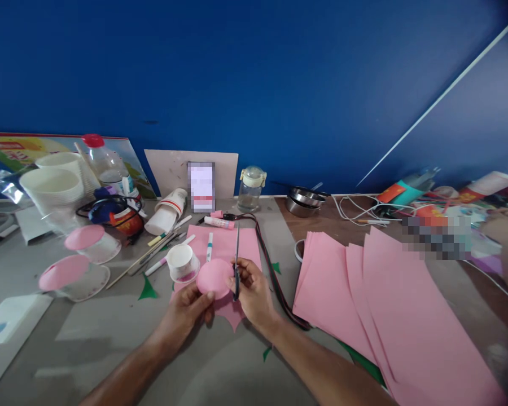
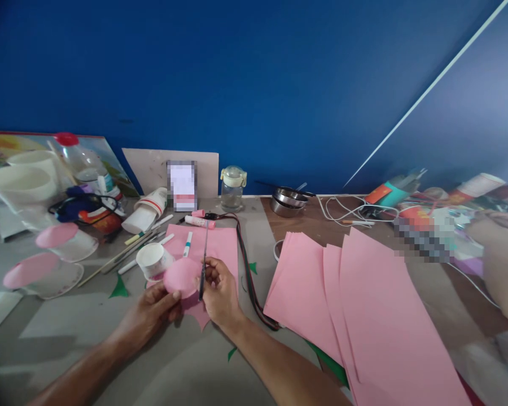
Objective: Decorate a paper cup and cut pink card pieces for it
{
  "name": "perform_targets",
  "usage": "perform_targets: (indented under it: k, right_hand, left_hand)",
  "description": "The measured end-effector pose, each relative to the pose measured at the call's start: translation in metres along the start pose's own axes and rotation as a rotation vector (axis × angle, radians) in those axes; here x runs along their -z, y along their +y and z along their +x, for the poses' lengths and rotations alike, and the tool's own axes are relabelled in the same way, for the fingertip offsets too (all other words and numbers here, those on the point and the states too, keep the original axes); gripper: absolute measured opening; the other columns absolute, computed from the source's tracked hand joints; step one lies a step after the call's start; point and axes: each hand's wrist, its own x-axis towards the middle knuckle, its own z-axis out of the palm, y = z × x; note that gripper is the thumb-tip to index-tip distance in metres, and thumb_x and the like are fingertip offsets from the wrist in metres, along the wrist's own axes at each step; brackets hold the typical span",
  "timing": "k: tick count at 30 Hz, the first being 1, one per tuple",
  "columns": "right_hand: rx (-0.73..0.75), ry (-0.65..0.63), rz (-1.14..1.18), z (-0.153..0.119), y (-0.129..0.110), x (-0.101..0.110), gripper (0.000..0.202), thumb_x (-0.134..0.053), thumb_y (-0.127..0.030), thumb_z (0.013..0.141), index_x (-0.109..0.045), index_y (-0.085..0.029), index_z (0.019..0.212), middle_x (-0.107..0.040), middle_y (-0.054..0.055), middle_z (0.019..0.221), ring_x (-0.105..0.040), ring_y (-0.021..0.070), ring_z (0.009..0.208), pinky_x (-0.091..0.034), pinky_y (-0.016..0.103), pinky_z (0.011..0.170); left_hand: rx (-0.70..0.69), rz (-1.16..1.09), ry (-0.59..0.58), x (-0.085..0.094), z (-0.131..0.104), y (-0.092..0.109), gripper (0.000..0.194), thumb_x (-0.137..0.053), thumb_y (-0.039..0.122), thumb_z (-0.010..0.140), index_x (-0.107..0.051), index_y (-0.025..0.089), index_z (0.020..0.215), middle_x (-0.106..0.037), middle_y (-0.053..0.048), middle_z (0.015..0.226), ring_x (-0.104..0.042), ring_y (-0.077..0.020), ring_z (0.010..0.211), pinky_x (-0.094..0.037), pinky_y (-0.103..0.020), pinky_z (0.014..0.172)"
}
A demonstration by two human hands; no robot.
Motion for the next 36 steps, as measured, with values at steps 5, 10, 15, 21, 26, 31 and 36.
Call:
perform_targets:
  k: [5,10,15,21,26,31,36]
  right_hand:
    - [-0.003,-0.001,-0.009,0.003,0.0,0.003,0.039,-0.074,-0.025,0.062,-0.06,-0.019,0.098,-0.054,-0.005,0.065,-0.045,0.0089,0.056,-0.036,0.02,0.05]
    - [0.008,-0.081,-0.018,0.006,-0.009,0.012,0.038,-0.074,-0.031,0.065,-0.06,-0.02,0.099,-0.056,-0.003,0.069,-0.048,0.01,0.059,-0.037,0.021,0.051]
    - [0.044,-0.294,-0.057,0.002,-0.017,0.021,0.046,-0.071,-0.043,0.07,-0.059,-0.019,0.107,-0.057,0.0,0.076,-0.051,0.0125,0.066,-0.04,0.023,0.057]
    - [0.186,-0.415,-0.405,-0.003,-0.017,0.024,0.033,-0.064,-0.037,0.076,-0.061,-0.019,0.104,-0.06,0.001,0.075,-0.052,0.0143,0.066,-0.043,0.026,0.061]
    - [0.402,-0.453,-0.72,-0.005,-0.024,0.024,0.032,-0.064,-0.03,0.071,-0.064,-0.018,0.101,-0.065,0.004,0.077,-0.058,0.0188,0.071,-0.045,0.031,0.07]
    - [0.495,-0.474,-0.808,-0.006,-0.024,0.02,0.027,-0.062,-0.031,0.072,-0.065,-0.019,0.096,-0.066,0.002,0.072,-0.061,0.0198,0.069,-0.045,0.032,0.073]
    - [0.503,-0.483,-0.831,-0.007,-0.023,0.02,0.028,-0.063,-0.031,0.071,-0.065,-0.018,0.096,-0.066,0.002,0.073,-0.06,0.0193,0.068,-0.045,0.032,0.073]
  left_hand:
    - [-0.034,-0.122,0.087,0.002,0.004,0.002,0.028,-0.072,0.04,0.076,-0.058,0.016,0.078,-0.052,0.006,0.046,-0.043,-0.0079,0.042,-0.039,-0.021,0.044]
    - [-0.055,-0.105,0.134,0.001,0.004,0.004,0.029,-0.072,0.041,0.075,-0.058,0.016,0.077,-0.05,0.007,0.048,-0.044,-0.0075,0.041,-0.04,-0.02,0.041]
    - [-0.088,-0.077,0.16,-0.001,0.003,0.008,0.033,-0.073,0.045,0.073,-0.056,0.016,0.074,-0.056,0.004,0.059,-0.045,-0.0069,0.042,-0.043,-0.021,0.039]
    - [-0.132,-0.026,0.206,0.0,0.002,0.011,0.034,-0.068,0.047,0.076,-0.057,0.016,0.074,-0.058,0.003,0.06,-0.045,-0.0059,0.043,-0.04,-0.019,0.041]
    - [-0.162,0.037,0.223,0.001,0.0,0.015,0.034,-0.065,0.048,0.08,-0.057,0.016,0.071,-0.058,0.003,0.058,-0.045,-0.0062,0.043,-0.038,-0.019,0.042]
    - [-0.169,0.031,0.258,-0.002,-0.002,0.018,0.034,-0.067,0.048,0.076,-0.058,0.016,0.069,-0.057,0.003,0.056,-0.045,-0.007,0.042,-0.037,-0.019,0.041]
    - [-0.169,0.029,0.274,-0.001,-0.002,0.017,0.034,-0.067,0.049,0.076,-0.06,0.016,0.071,-0.057,0.003,0.055,-0.046,-0.0077,0.042,-0.04,-0.02,0.041]
